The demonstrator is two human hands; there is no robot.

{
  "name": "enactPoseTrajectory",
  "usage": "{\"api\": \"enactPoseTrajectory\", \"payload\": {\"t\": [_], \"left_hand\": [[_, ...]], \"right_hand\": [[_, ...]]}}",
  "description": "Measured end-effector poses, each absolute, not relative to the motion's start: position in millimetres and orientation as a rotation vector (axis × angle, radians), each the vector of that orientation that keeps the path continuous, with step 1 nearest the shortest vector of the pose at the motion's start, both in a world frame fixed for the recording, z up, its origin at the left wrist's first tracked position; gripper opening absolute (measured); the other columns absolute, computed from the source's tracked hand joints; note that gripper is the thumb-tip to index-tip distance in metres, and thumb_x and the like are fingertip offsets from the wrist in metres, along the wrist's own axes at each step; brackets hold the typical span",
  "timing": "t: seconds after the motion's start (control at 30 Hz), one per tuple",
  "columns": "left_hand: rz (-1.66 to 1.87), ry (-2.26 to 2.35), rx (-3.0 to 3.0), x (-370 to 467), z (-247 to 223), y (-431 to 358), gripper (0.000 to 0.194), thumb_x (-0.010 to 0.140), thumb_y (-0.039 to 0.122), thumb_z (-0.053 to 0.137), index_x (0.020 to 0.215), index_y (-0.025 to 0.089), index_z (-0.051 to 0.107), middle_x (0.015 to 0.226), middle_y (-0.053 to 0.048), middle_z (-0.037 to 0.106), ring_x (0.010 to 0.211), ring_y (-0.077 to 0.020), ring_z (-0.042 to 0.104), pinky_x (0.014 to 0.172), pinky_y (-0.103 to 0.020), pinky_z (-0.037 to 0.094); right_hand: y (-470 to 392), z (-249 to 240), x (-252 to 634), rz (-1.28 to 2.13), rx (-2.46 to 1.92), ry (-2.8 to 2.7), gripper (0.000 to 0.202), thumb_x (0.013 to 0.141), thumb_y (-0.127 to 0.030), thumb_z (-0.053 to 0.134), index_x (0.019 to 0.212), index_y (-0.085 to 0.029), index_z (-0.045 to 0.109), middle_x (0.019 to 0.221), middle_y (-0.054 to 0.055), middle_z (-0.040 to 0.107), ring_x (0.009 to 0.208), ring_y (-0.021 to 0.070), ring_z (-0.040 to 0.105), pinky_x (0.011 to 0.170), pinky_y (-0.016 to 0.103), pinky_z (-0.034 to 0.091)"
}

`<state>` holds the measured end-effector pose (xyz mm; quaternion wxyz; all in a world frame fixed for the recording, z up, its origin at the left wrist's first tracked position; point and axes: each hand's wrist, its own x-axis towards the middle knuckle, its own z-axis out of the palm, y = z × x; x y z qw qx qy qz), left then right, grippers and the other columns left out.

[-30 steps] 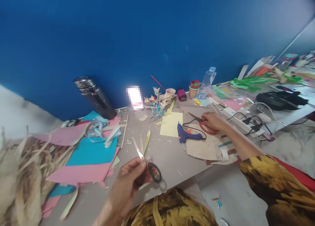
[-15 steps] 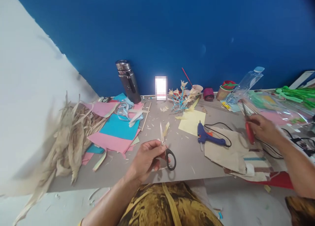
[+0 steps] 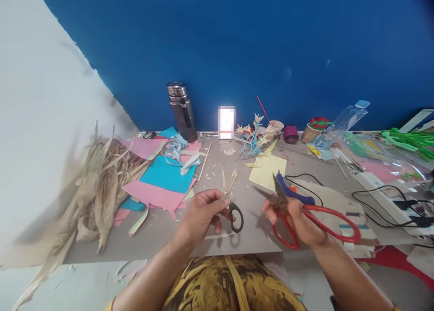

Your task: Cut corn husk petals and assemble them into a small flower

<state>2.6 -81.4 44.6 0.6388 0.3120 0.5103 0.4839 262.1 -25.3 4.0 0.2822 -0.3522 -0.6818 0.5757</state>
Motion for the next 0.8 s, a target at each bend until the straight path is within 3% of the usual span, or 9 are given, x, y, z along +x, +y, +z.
{"api": "enactPoseTrajectory", "payload": {"t": [0.1,0.2,0.5,0.8], "left_hand": [[1.084,1.292,0.793,-3,44,-80,0.027,0.075,0.039,0.072,0.071,0.016,0.059,0.059,-0.001,0.064,0.043,-0.0100,0.056,0.034,-0.017,0.031],[1.043,1.361,0.864,-6,41,-78,0.025,0.079,0.040,0.066,0.073,0.016,0.060,0.059,0.000,0.065,0.034,-0.0049,0.042,0.035,-0.018,0.026],[0.952,1.527,0.992,-4,44,-72,0.021,0.076,0.034,0.063,0.065,0.017,0.061,0.056,-0.001,0.066,0.034,-0.0070,0.041,0.037,-0.021,0.027],[0.946,1.537,0.974,-4,45,-74,0.024,0.074,0.037,0.066,0.060,0.018,0.060,0.055,-0.001,0.065,0.037,-0.0076,0.043,0.039,-0.021,0.029]], "right_hand": [[-31,2,238,1.543,-0.965,-1.731,0.059,0.097,-0.067,0.032,0.096,-0.019,0.065,0.063,0.002,0.053,0.059,0.0170,0.050,0.059,0.030,0.042],[-30,13,222,1.254,-1.125,-2.066,0.048,0.096,-0.060,0.045,0.080,-0.019,0.066,0.060,0.001,0.053,0.058,0.0159,0.049,0.058,0.028,0.036],[-25,39,197,0.292,-1.378,-2.510,0.030,0.095,-0.035,0.052,0.071,-0.020,0.064,0.065,0.002,0.064,0.062,0.0162,0.055,0.060,0.029,0.026],[-25,43,198,-0.144,-1.295,-2.650,0.014,0.091,-0.023,0.054,0.079,-0.020,0.058,0.071,0.003,0.066,0.068,0.0197,0.057,0.064,0.034,0.023]]}}
